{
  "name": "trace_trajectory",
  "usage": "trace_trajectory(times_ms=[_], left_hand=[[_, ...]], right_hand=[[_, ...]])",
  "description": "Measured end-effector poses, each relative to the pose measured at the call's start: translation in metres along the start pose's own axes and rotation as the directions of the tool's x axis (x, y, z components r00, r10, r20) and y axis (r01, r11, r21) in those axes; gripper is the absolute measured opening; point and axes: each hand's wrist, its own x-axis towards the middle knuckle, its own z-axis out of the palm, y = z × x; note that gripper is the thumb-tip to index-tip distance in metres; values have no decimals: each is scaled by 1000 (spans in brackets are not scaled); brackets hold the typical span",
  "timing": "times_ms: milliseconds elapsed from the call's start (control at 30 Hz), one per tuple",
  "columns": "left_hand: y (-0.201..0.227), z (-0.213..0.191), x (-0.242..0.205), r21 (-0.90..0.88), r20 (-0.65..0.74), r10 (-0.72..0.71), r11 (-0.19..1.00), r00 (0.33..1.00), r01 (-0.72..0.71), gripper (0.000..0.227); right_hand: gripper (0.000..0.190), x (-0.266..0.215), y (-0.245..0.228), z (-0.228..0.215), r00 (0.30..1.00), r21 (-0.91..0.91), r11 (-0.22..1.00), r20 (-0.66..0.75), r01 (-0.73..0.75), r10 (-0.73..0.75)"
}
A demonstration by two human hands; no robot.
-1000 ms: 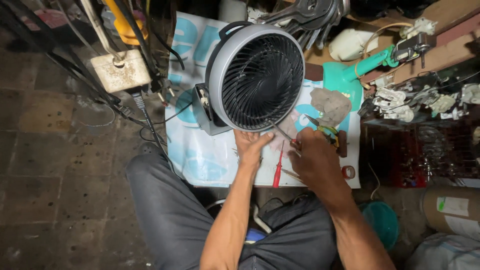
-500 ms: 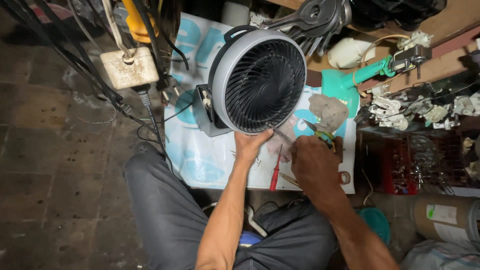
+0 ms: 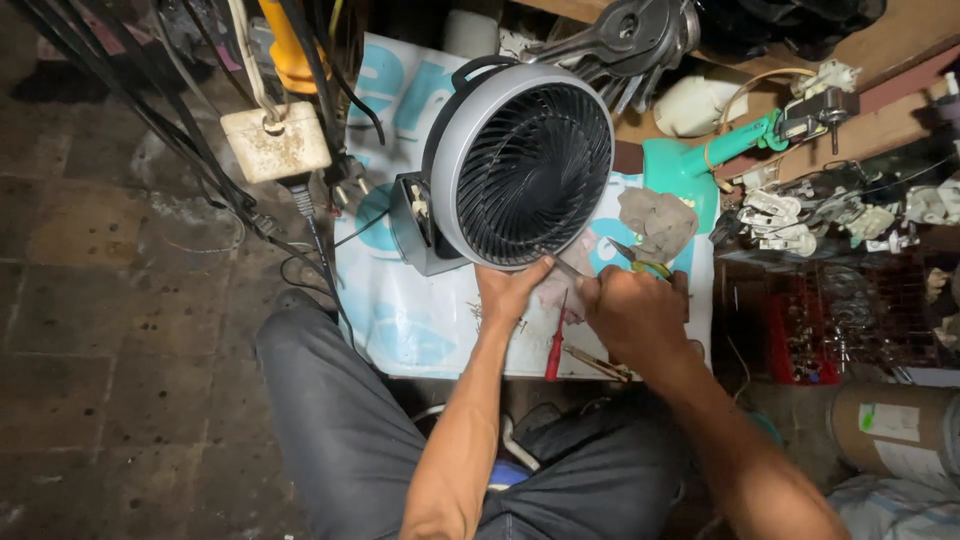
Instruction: The person assembles a small electric fan by hand, starting with the internal fan blade and motor assembly. They then attach the front protective grill and secure it using a screwdriver to tighten screws around the perimeter.
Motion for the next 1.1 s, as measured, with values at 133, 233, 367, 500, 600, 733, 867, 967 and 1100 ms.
trace_trajectory(times_ms=[133,233,367,500,600,733,867,967,1100], left_hand=[[-13,1,0,-1,6,22,1000,1000,-22,78],[-15,3,1,41,6,31,999,1000,-31,77],[-13,4,1,54,-3,26,998,1000,-26,75],[-28,4,3,70,-1,30,997,1000,-30,78],[-11,4,1,76,25,20,997,999,-22,84],[-36,-3,6,81,30,25,996,999,-27,88],[-40,-5,7,22,37,44,999,998,-45,79],[-47,-6,5,3,23,67,998,998,-67,77],[-47,-6,3,29,52,96,995,994,-98,77]], right_hand=[[45,19,-4,-19,862,107,963,479,-246,167],[38,9,-21,-43,876,122,958,447,-259,180],[21,2,3,35,802,-340,913,-468,224,-371],[22,34,2,-16,816,247,883,535,-399,219],[35,34,10,-32,741,658,391,665,-643,99],[19,34,-1,-12,783,524,766,620,-373,-43],[23,36,-14,22,884,-28,987,450,158,-129],[21,38,-21,20,904,-71,980,404,185,-142],[28,64,-20,-3,802,207,959,597,-193,32]])
